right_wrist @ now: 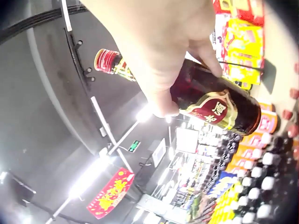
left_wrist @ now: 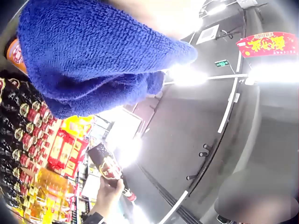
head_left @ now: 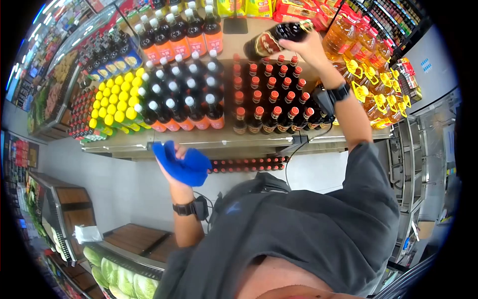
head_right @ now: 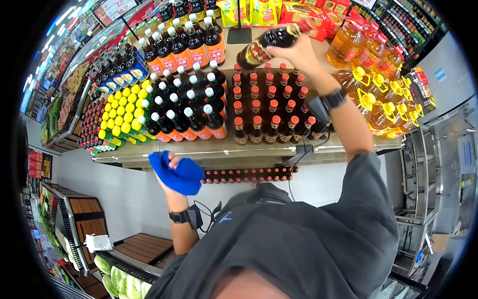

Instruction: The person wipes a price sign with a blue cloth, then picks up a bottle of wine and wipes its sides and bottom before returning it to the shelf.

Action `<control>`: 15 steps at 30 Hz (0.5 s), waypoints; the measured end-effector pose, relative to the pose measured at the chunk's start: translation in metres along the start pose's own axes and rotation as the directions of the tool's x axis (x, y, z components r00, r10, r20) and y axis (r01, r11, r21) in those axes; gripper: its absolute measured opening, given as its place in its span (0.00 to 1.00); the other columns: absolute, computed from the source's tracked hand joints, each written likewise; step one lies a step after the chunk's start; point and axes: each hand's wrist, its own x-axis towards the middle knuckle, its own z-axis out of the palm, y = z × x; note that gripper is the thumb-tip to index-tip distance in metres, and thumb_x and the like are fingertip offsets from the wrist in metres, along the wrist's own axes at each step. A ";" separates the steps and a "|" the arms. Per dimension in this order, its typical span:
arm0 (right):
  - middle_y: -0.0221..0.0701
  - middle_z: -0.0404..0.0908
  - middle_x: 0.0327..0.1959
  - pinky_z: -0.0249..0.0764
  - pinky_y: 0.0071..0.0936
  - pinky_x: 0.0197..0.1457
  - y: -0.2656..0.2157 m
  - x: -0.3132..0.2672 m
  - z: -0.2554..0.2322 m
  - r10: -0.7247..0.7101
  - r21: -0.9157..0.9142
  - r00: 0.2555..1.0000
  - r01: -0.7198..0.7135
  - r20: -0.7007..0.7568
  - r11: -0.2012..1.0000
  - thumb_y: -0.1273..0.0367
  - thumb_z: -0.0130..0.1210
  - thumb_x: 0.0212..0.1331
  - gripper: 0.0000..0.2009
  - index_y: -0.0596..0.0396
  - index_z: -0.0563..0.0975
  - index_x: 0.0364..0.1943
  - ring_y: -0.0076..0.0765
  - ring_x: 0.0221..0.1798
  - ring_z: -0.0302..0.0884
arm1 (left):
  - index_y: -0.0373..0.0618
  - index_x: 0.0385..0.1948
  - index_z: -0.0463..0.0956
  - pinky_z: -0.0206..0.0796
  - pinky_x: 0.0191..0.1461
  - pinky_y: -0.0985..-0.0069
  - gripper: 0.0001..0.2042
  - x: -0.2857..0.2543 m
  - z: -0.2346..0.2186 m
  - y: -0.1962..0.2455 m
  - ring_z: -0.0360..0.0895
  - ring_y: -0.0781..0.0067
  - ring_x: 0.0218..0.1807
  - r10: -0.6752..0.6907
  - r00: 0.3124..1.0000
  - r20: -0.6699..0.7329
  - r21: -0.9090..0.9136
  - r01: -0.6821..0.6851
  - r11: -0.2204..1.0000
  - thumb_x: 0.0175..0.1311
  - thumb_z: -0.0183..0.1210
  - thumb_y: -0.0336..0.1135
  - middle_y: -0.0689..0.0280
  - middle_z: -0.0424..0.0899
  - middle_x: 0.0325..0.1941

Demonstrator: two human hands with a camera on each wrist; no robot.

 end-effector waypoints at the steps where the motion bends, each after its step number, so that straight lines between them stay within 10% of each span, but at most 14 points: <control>1: 0.31 0.83 0.37 0.76 0.24 0.45 0.027 0.022 -0.004 0.070 -0.131 0.997 -0.066 0.031 0.989 0.66 0.71 0.42 0.24 0.60 0.76 0.46 0.23 0.38 0.80 | 0.44 0.29 0.69 0.57 0.31 0.82 0.24 -0.003 -0.002 -0.001 0.63 0.78 0.25 -0.008 1.000 0.026 0.002 0.008 1.000 0.66 0.49 0.60 0.73 0.67 0.19; 15: 0.38 0.82 0.38 0.74 0.32 0.50 0.239 0.140 0.060 0.096 -0.190 0.960 -0.046 0.262 0.981 0.63 0.67 0.40 0.24 0.58 0.75 0.43 0.38 0.42 0.80 | 0.45 0.28 0.66 0.58 0.33 0.76 0.22 -0.039 -0.020 -0.020 0.62 0.70 0.28 -0.010 1.000 0.009 -0.069 0.011 0.998 0.69 0.44 0.56 0.69 0.63 0.23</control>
